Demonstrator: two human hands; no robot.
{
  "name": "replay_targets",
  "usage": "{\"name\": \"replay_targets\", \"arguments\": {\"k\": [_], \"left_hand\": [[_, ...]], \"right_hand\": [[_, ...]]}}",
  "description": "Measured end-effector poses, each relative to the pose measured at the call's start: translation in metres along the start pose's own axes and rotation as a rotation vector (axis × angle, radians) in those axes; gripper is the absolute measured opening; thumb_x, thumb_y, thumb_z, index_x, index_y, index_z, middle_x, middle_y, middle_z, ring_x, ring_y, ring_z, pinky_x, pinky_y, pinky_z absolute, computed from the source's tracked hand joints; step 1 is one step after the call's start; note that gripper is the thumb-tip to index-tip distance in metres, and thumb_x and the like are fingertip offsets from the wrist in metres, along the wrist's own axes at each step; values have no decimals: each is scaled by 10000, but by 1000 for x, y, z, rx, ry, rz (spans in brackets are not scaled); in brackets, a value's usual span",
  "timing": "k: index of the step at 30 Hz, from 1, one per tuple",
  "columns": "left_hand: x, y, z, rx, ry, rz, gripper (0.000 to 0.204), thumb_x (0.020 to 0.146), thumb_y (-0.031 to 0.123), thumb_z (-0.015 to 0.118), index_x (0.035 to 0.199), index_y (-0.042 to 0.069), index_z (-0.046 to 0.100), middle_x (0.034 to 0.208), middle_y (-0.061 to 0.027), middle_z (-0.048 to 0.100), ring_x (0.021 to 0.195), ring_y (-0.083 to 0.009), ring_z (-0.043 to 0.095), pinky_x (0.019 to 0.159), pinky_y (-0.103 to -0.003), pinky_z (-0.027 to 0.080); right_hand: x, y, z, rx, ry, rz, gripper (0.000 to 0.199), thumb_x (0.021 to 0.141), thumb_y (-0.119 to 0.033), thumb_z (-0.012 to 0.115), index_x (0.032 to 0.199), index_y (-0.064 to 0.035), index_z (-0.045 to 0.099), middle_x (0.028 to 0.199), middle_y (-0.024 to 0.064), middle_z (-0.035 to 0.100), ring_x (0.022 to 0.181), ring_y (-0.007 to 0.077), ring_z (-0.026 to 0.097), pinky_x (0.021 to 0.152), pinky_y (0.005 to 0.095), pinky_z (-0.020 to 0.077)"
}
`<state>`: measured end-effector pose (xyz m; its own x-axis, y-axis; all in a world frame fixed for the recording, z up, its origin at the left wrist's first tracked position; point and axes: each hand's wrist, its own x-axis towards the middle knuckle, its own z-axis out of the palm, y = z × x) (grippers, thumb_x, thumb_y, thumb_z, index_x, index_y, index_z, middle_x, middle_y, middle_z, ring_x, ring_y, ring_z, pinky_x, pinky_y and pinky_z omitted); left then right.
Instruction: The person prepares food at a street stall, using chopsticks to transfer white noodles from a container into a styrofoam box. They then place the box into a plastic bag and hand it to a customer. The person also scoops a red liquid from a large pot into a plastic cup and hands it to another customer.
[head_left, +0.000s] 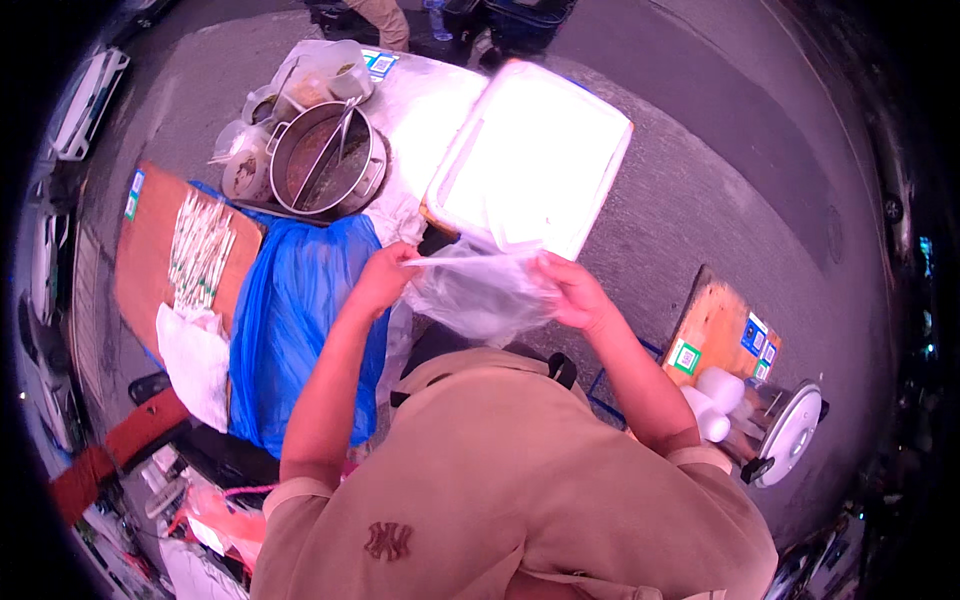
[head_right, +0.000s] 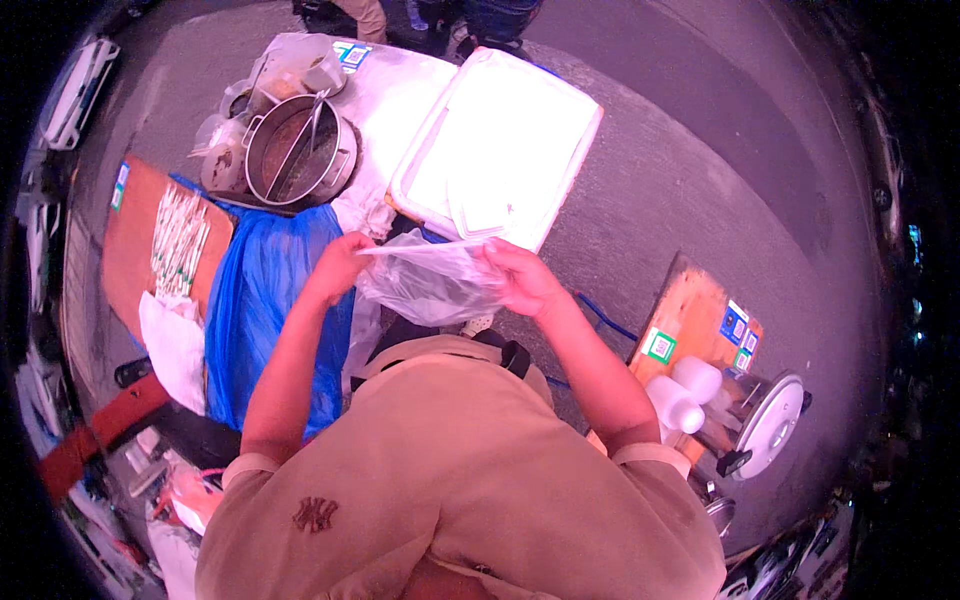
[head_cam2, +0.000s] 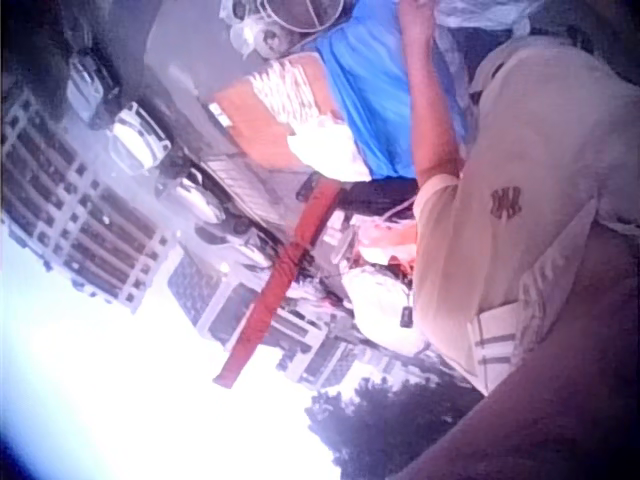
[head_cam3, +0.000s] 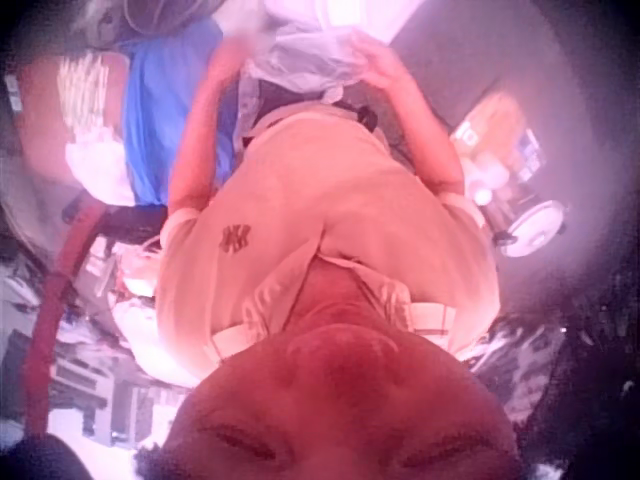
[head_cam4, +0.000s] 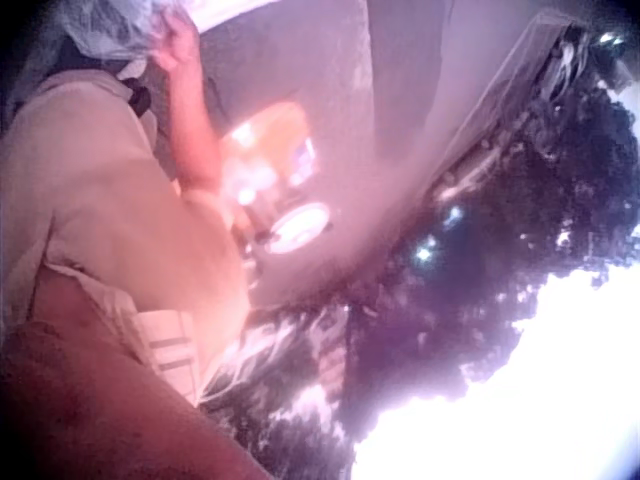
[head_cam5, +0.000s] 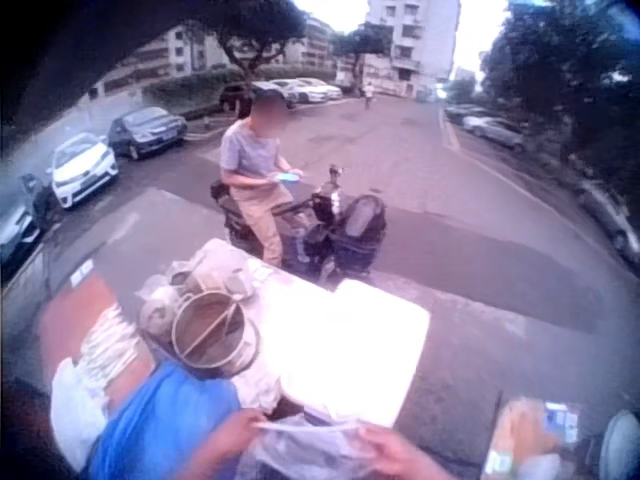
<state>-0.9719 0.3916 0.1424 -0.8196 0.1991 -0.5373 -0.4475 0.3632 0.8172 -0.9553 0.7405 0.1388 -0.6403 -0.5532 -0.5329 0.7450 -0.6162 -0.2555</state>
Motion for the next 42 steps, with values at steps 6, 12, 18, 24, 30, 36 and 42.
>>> {"name": "replay_targets", "arguments": {"k": [6,12,18,24,30,36,42], "left_hand": [[37,0,-9,-1336,-383,-75,178,972,118,621,1116,14,608,1084,-97,690,989,-233,682,868,-406,562],[92,1,-31,-1095,-359,-87,124,986,142,615,1076,58,633,1011,-40,685,898,-142,654,805,-303,540],[111,46,-50,-1016,-409,-64,148,990,166,622,1087,54,625,1015,-36,674,889,-134,649,789,-302,541],[139,74,-30,-1173,-384,43,156,984,168,629,1097,60,620,995,-32,667,927,-141,650,793,-310,545],[214,46,27,-1146,-258,-21,122,986,174,626,1072,87,622,943,-6,644,822,-109,614,654,-292,523],[266,27,76,-1010,-129,-143,137,993,204,624,1072,92,617,965,-12,651,841,-126,625,687,-294,546],[266,30,76,-891,-14,-190,214,1004,243,607,1138,77,625,989,-34,660,881,-160,631,741,-321,541]], "right_hand": [[17,-21,5,-67,287,-55,362,976,-268,600,1177,33,604,1133,117,686,977,224,671,924,409,534],[97,-39,-39,-1256,907,-418,455,901,-338,732,1157,22,624,1050,108,683,937,201,658,822,355,531],[151,-39,-69,-1115,803,-383,424,836,-197,808,1122,18,580,1034,110,675,917,193,644,828,342,535],[119,-83,-93,-967,768,-357,372,871,-91,750,1187,-5,575,1112,102,664,980,196,641,889,350,529],[42,-214,-60,-1026,671,-517,387,892,-70,713,1251,-10,583,1166,79,669,1037,186,640,937,344,511],[56,-247,-18,-1255,312,-375,491,899,-142,722,1349,-31,559,1232,62,644,1161,182,582,1043,355,441],[149,-194,-3,-1577,215,-188,447,844,-175,763,1255,-47,644,1182,136,687,1143,255,629,981,355,490]]}}
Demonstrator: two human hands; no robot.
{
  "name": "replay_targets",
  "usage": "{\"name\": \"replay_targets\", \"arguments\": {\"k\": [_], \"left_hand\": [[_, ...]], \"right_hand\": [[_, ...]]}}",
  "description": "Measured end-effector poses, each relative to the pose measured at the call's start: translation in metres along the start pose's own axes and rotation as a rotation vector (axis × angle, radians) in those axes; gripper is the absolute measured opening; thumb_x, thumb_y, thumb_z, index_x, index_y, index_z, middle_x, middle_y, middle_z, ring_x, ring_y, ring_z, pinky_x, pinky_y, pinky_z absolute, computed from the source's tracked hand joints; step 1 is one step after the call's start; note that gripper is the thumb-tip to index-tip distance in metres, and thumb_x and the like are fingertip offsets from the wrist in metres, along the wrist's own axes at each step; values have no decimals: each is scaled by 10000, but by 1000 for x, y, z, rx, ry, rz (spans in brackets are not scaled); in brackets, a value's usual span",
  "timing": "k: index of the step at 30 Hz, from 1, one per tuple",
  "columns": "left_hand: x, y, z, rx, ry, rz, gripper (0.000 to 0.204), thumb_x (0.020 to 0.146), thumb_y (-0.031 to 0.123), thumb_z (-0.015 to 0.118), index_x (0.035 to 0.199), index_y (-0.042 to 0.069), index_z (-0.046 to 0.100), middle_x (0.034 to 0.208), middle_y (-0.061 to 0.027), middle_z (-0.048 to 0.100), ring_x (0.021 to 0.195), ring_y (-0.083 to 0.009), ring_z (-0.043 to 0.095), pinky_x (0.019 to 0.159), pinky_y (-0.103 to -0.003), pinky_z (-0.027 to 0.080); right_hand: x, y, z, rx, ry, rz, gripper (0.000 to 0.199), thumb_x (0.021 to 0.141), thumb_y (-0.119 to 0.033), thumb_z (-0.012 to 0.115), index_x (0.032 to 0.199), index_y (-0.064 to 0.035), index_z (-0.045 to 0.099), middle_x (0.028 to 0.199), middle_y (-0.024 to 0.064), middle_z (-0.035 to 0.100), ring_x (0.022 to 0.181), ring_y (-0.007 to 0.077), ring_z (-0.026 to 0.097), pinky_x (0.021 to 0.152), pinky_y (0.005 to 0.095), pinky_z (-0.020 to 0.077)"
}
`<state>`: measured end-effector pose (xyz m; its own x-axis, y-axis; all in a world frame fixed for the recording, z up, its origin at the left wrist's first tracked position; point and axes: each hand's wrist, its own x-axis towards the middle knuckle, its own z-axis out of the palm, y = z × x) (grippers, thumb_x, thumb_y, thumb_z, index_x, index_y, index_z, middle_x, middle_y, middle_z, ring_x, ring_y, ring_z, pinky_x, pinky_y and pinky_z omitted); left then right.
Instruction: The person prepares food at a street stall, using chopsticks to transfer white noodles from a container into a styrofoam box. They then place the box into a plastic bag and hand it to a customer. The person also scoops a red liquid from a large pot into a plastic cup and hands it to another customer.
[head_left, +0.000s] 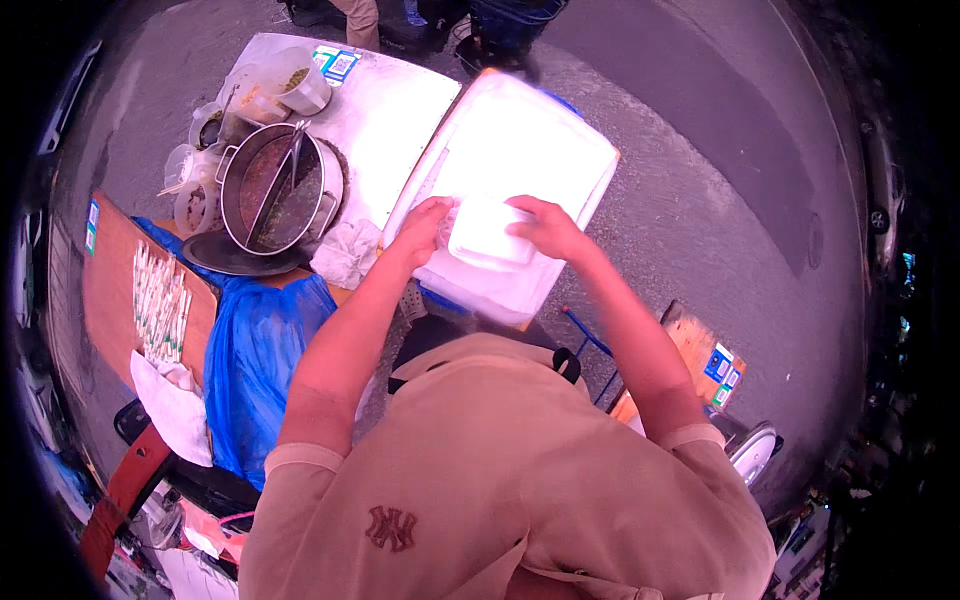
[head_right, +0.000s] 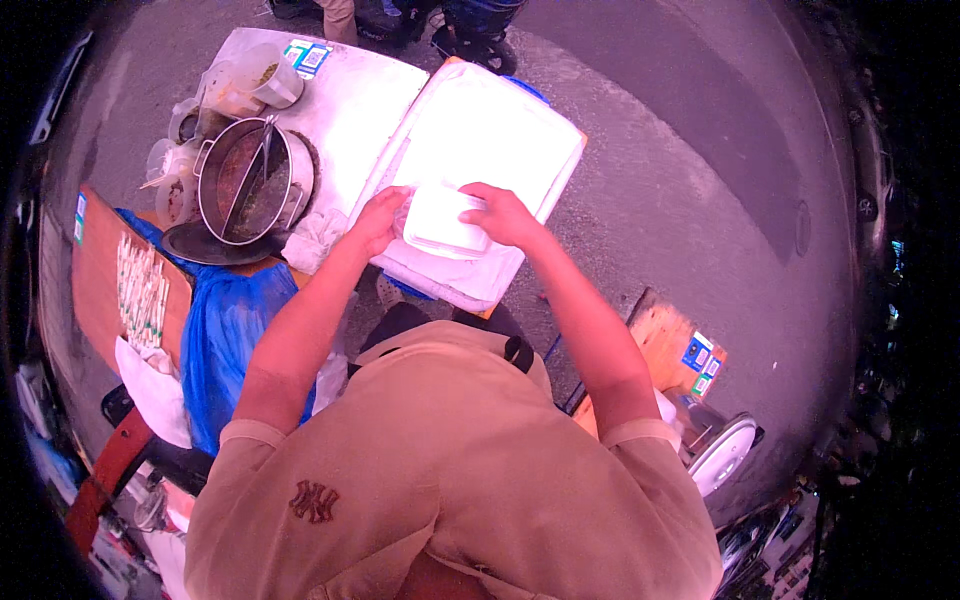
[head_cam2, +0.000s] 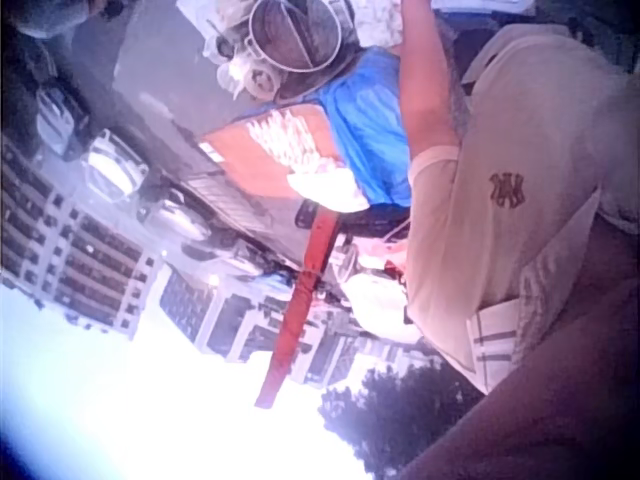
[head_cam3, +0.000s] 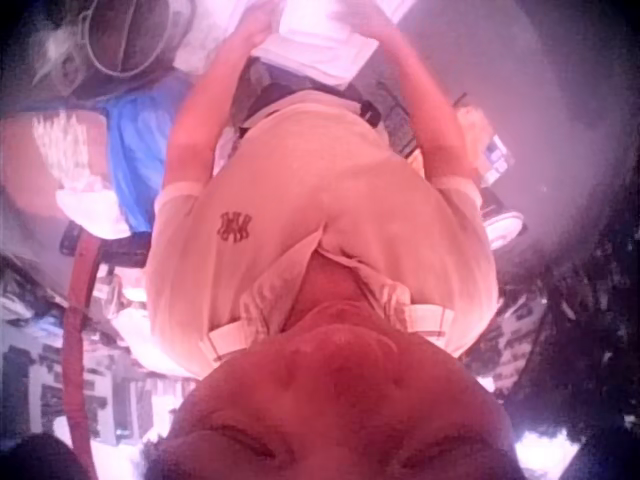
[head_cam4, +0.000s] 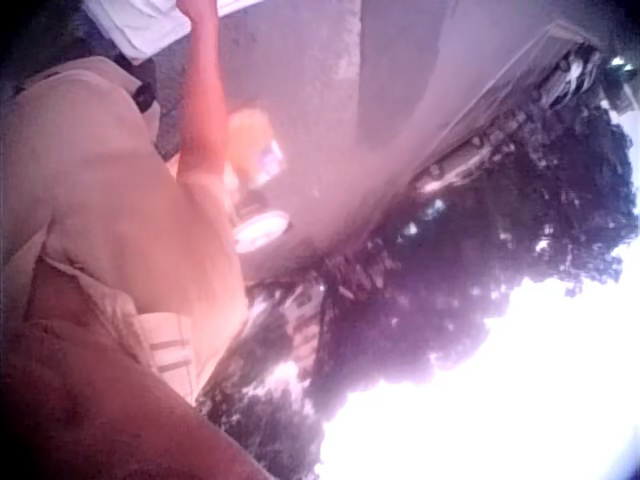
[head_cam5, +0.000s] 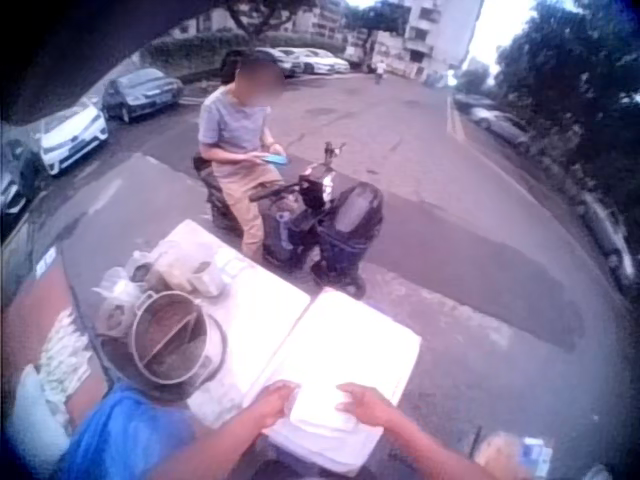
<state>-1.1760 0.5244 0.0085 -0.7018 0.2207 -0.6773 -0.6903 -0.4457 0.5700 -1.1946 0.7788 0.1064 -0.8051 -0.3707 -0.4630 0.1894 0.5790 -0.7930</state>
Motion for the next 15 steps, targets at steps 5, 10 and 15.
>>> {"name": "replay_targets", "arguments": {"k": [5,10,15], "left_hand": [[1,-13,-21,927,287,462,249,983,228,619,1167,76,691,938,-120,626,859,-267,614,794,-366,500],[-36,-9,-1,1119,308,896,231,961,203,639,1143,83,713,876,-149,532,803,-323,573,767,-407,479],[-68,-35,-8,1009,209,885,276,937,141,661,1203,65,667,880,-142,539,785,-312,573,728,-391,489]], "right_hand": [[29,32,40,-378,176,-165,386,871,-188,712,1222,-37,656,1156,159,683,1063,281,643,961,374,496],[17,88,42,-412,527,169,262,903,-176,659,1114,-22,659,1031,107,666,951,215,620,831,353,514],[-20,98,47,431,453,419,124,962,-150,603,1036,-53,628,892,21,624,761,124,576,684,276,480]]}}
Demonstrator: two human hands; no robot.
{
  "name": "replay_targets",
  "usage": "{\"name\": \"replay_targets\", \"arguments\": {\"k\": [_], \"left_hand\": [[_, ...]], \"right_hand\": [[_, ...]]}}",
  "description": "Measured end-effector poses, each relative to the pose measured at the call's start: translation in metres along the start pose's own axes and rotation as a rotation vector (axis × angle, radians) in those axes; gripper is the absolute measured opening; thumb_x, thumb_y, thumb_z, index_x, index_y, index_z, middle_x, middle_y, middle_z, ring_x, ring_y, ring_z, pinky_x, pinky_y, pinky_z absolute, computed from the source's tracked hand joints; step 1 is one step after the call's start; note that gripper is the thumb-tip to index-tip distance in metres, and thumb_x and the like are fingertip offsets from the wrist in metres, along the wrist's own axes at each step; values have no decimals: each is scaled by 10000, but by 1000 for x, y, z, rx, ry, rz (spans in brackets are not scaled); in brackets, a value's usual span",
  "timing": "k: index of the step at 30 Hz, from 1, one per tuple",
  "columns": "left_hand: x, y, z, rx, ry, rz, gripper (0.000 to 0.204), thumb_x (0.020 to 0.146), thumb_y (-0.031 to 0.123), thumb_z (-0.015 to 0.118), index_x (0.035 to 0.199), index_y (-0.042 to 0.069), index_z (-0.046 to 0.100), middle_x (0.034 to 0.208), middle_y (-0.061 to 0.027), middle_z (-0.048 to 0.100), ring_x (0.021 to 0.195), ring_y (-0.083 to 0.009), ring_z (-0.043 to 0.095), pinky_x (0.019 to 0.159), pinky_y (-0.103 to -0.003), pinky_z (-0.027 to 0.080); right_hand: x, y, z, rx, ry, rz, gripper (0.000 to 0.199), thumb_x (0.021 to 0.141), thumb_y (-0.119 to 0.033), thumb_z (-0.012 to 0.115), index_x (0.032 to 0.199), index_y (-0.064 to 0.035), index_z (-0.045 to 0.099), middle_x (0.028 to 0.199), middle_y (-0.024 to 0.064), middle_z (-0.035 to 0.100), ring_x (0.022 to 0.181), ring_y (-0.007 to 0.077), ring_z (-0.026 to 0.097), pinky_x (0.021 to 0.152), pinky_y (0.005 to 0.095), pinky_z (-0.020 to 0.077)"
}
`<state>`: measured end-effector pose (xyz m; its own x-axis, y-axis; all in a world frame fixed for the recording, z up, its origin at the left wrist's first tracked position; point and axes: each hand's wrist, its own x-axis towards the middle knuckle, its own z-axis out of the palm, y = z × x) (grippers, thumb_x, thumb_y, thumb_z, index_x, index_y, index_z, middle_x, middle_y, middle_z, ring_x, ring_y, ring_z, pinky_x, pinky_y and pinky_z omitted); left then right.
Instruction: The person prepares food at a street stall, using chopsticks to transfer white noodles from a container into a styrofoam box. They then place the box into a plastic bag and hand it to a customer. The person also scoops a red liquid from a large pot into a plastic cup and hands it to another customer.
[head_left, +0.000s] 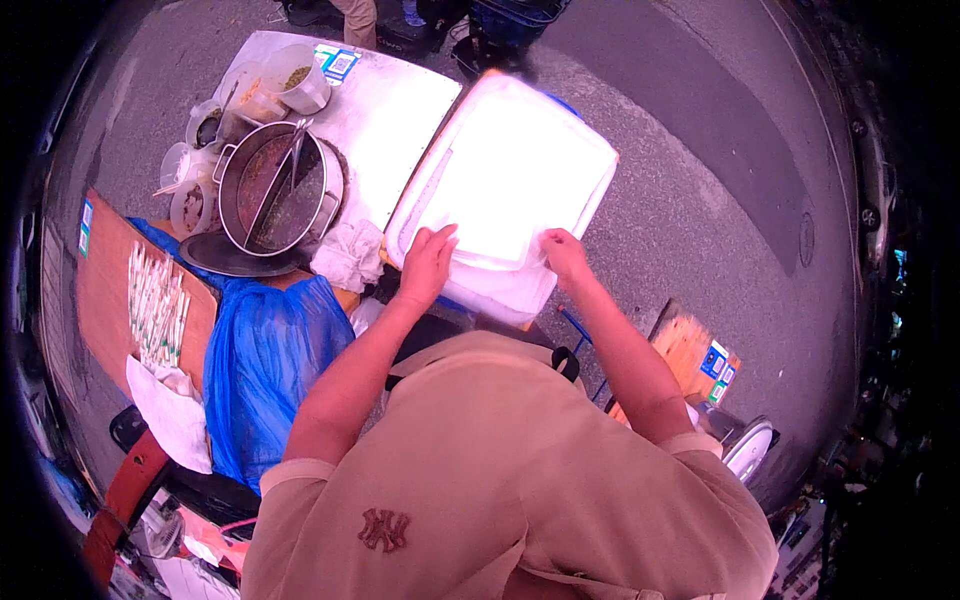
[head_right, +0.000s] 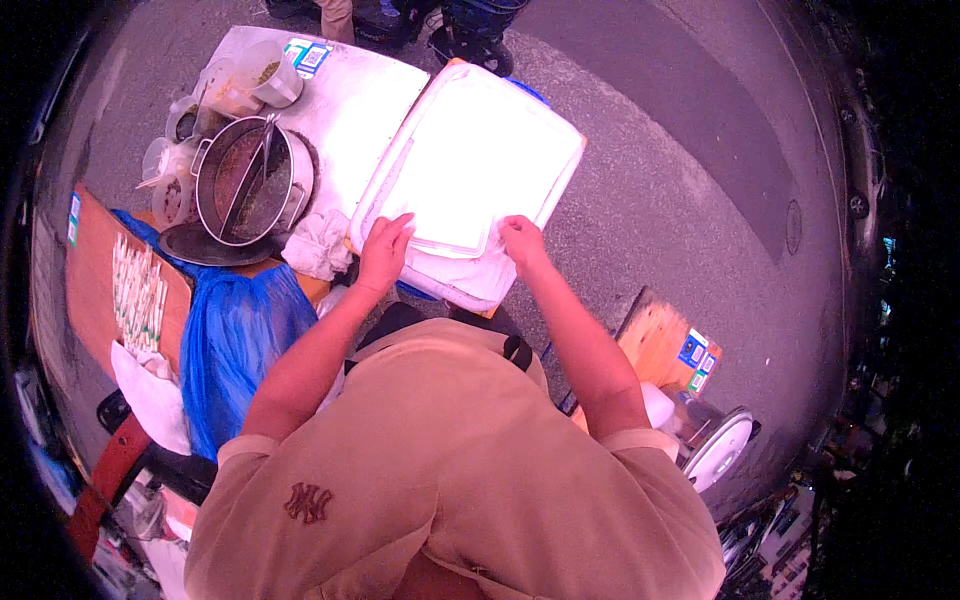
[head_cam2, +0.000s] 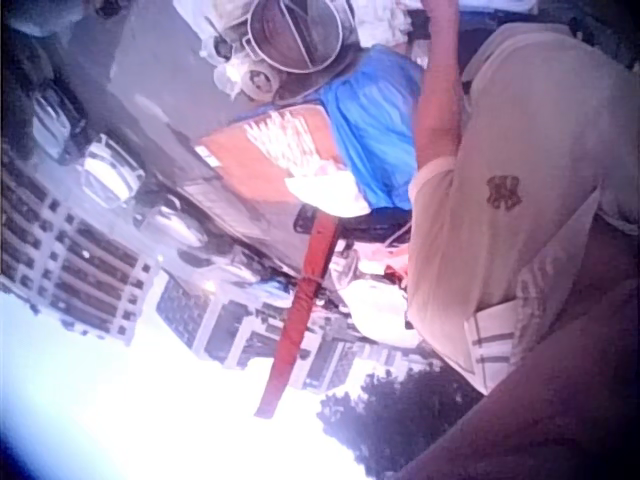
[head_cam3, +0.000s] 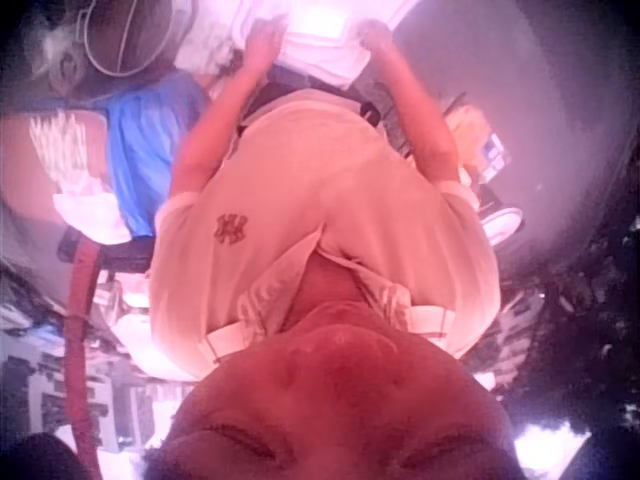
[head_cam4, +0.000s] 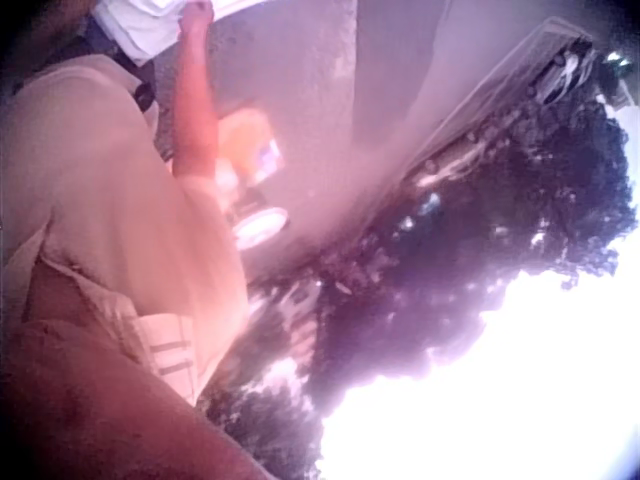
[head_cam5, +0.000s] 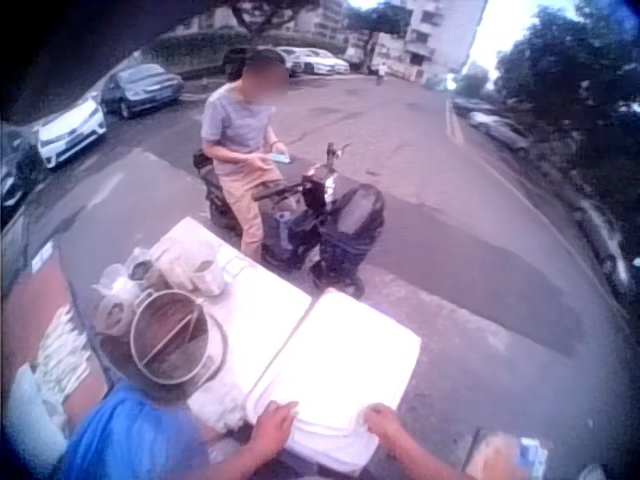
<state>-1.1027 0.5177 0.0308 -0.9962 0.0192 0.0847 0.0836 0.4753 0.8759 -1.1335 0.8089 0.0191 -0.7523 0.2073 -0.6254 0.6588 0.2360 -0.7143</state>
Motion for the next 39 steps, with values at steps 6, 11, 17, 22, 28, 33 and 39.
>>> {"name": "replay_targets", "arguments": {"k": [6,11,17,22,28,33,39], "left_hand": [[-11,26,-19,-151,-5,-233,319,899,54,680,1213,24,634,889,-94,589,715,-179,590,669,-319,501],[25,77,-58,-341,-56,-290,362,881,15,688,1236,27,618,947,-78,610,689,-128,575,646,-283,501],[34,99,-85,-191,33,184,369,880,30,675,1241,38,601,1200,-129,536,904,-201,611,747,-322,513],[12,108,-142,-122,-34,160,299,862,110,704,1141,27,635,1170,-169,572,1064,-326,605,949,-389,482],[-46,-10,-311,499,417,-107,232,851,120,690,1062,24,691,1045,-178,663,946,-343,646,832,-406,523],[-136,-96,-436,989,475,-314,195,826,94,602,1005,43,661,988,-181,642,963,-392,586,840,-488,487],[-146,-119,-461,1127,181,-343,212,778,96,591,985,64,628,1032,-163,622,983,-377,584,828,-498,493]], "right_hand": [[-54,-1,-8,280,167,-225,127,1019,-181,550,1065,-64,567,802,23,616,687,108,564,636,270,478],[-108,-67,-21,189,-12,-67,156,1041,-212,517,1069,-65,561,760,34,612,613,108,552,580,258,461],[-133,-130,-6,25,-38,-363,213,1018,-181,529,1167,-49,603,826,3,603,747,101,563,682,266,477],[-141,-119,4,19,-101,-429,364,974,-201,648,1295,-71,537,921,0,618,840,103,587,754,265,493],[-143,-118,18,-49,-98,-474,337,966,-174,654,1272,-70,557,897,-35,588,807,69,540,730,234,443],[-133,-121,19,-54,-77,-433,319,964,-180,653,1251,-71,564,903,-28,587,805,69,537,717,230,431],[-129,-126,18,-54,-54,-441,317,966,-175,646,1251,-56,574,940,5,621,823,91,566,729,244,460]]}}
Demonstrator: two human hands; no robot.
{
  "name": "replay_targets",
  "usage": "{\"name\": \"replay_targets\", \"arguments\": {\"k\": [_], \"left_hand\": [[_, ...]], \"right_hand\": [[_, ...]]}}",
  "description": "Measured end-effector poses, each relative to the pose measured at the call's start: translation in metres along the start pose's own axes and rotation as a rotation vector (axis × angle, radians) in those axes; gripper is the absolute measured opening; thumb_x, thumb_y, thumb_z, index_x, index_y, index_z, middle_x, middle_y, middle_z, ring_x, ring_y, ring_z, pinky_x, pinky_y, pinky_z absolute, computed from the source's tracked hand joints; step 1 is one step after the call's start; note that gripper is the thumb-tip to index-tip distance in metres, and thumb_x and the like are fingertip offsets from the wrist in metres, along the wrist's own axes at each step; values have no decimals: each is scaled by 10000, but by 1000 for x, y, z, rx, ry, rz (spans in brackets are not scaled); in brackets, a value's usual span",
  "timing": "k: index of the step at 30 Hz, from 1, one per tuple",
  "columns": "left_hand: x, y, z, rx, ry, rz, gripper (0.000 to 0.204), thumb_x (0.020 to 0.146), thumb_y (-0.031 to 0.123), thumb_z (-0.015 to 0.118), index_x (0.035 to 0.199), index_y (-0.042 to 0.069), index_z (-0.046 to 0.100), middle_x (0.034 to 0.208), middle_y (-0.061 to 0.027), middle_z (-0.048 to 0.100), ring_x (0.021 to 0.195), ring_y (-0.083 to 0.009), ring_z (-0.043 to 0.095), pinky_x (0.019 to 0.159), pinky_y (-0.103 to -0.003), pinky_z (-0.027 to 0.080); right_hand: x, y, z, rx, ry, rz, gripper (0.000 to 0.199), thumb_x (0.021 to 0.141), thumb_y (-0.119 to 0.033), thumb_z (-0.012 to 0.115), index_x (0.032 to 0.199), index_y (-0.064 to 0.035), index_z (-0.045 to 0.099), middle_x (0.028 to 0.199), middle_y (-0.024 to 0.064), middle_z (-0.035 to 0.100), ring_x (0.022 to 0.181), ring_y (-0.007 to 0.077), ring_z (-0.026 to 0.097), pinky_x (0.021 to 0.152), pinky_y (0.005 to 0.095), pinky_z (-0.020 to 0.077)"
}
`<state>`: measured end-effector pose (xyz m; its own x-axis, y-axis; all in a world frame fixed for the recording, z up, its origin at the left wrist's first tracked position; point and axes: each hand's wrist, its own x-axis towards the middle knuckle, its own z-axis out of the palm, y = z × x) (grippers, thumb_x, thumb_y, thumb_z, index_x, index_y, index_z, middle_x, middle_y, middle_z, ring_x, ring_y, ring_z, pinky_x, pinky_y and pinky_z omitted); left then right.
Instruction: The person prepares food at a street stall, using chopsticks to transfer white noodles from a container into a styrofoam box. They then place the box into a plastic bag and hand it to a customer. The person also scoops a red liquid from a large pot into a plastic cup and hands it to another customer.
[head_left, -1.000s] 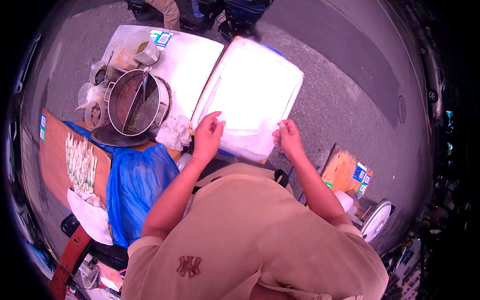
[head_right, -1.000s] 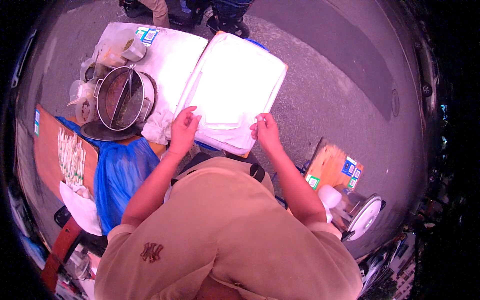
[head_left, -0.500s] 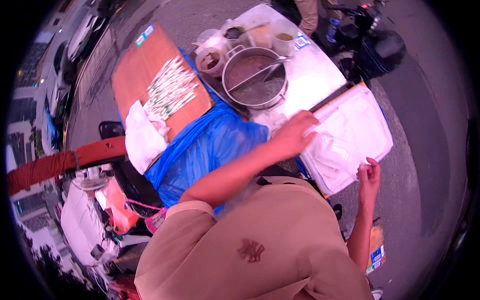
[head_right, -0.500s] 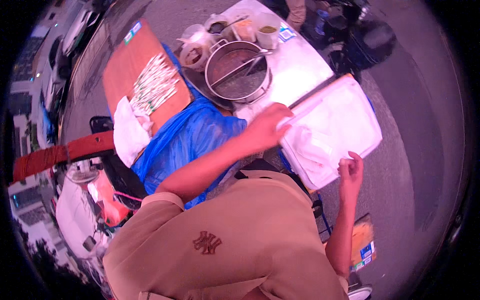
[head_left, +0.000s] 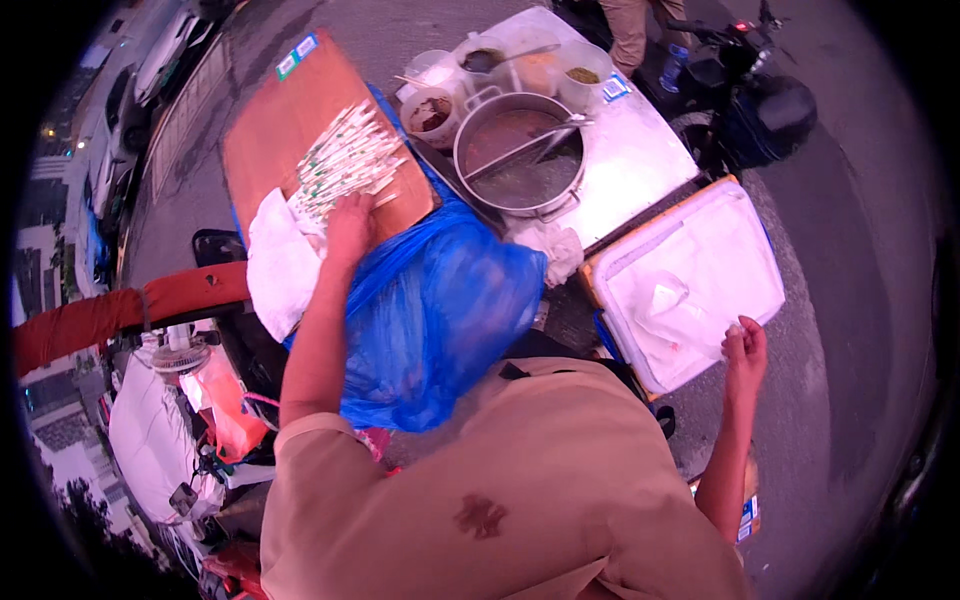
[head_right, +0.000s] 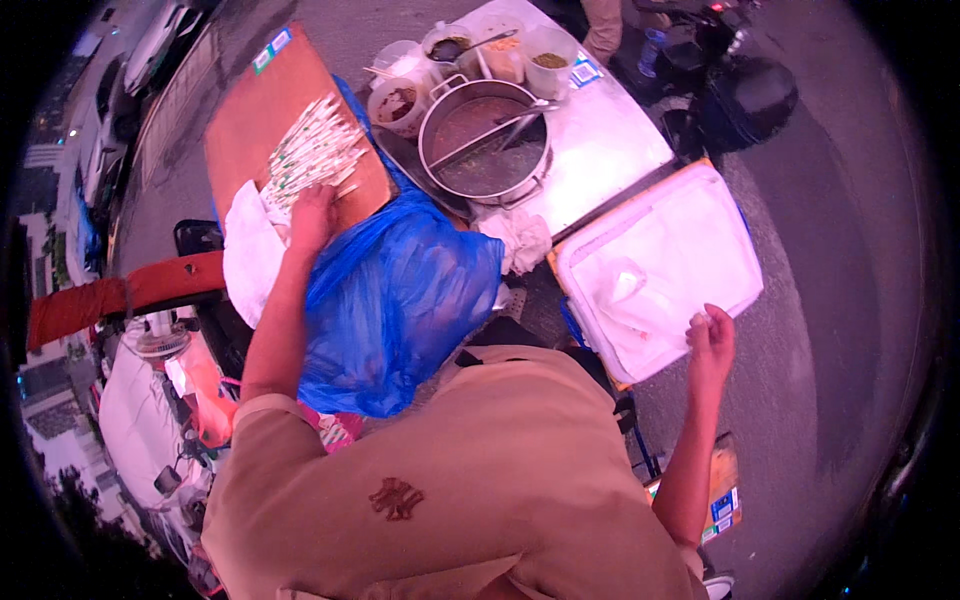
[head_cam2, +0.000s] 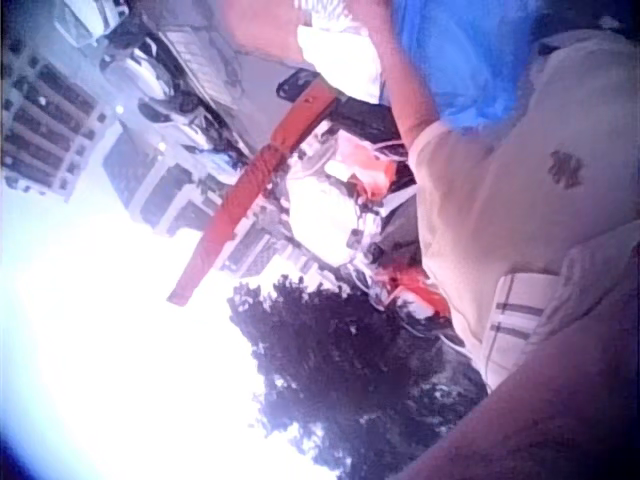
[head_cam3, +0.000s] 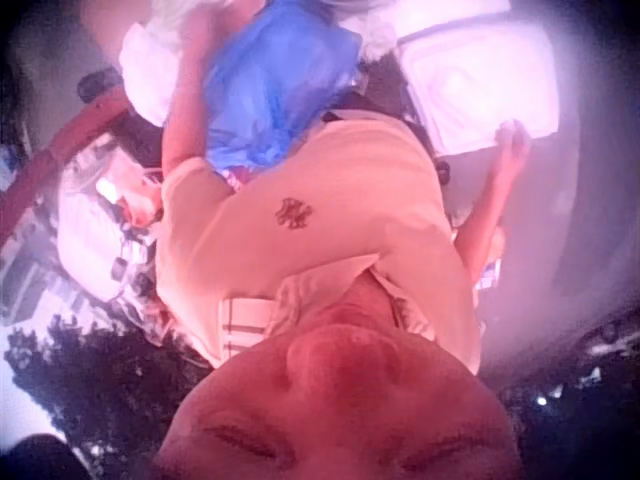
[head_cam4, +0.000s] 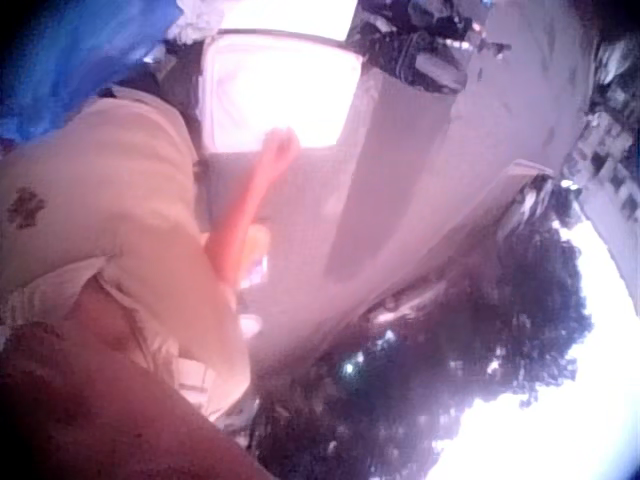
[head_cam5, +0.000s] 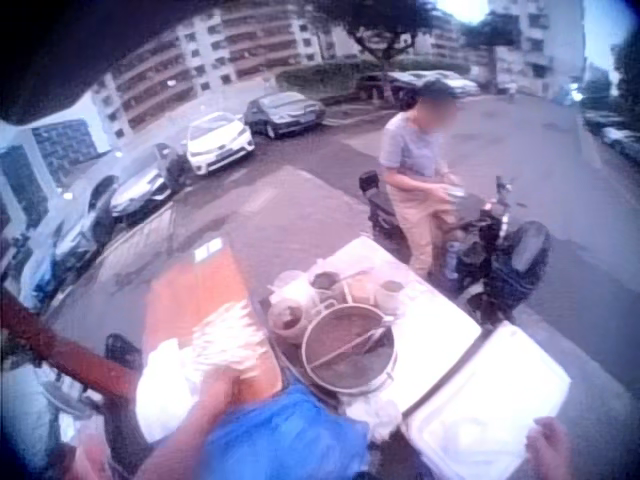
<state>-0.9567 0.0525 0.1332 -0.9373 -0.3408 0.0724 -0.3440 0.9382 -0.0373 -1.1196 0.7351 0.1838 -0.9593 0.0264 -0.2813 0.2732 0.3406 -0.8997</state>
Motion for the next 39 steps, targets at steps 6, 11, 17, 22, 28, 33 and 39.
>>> {"name": "replay_targets", "arguments": {"k": [6,11,17,22,28,33,39], "left_hand": [[6,-2,-10,-194,-127,62,253,825,59,585,1068,38,653,934,-238,640,903,-429,615,804,-505,487],[28,79,-61,-238,30,159,219,942,55,542,1137,-2,624,1018,-243,634,935,-413,622,831,-467,506],[28,318,-145,-1423,-180,79,60,918,5,667,969,31,650,985,-80,650,893,-196,655,807,-289,526],[10,501,-118,-1407,-189,810,147,863,-16,667,1006,9,638,994,-157,636,940,-327,632,841,-368,509],[11,549,-21,-731,-363,989,213,840,23,563,1046,26,618,955,-177,608,955,-366,618,810,-459,511],[4,527,-33,-425,-186,940,349,846,80,593,1191,35,622,1098,-175,600,1098,-357,566,892,-465,474],[15,462,-37,-523,-367,304,482,830,162,678,1290,43,597,1258,-235,581,1101,-376,577,884,-476,481]], "right_hand": [[2,-6,-4,-4,0,-42,277,971,-128,617,1241,-73,586,979,34,652,839,114,595,754,263,495],[4,-3,-9,114,13,-3,274,966,-114,624,1235,-74,589,978,17,662,817,98,582,740,248,475],[-5,-1,-15,132,10,22,267,975,-137,631,1229,-67,590,1016,8,676,812,84,572,735,238,466],[-5,2,-15,131,-5,-34,238,999,-113,583,1225,-39,568,1048,46,692,794,101,584,739,265,510],[-4,12,-25,82,44,-58,249,991,-72,548,1238,-57,576,1074,40,710,798,101,594,734,272,517],[-7,16,-36,-79,63,-26,348,935,-75,640,1273,-48,563,1005,70,691,790,129,592,721,289,521],[-3,19,-34,31,108,-73,355,889,-55,711,1216,-54,575,843,24,582,762,114,564,703,271,502]]}}
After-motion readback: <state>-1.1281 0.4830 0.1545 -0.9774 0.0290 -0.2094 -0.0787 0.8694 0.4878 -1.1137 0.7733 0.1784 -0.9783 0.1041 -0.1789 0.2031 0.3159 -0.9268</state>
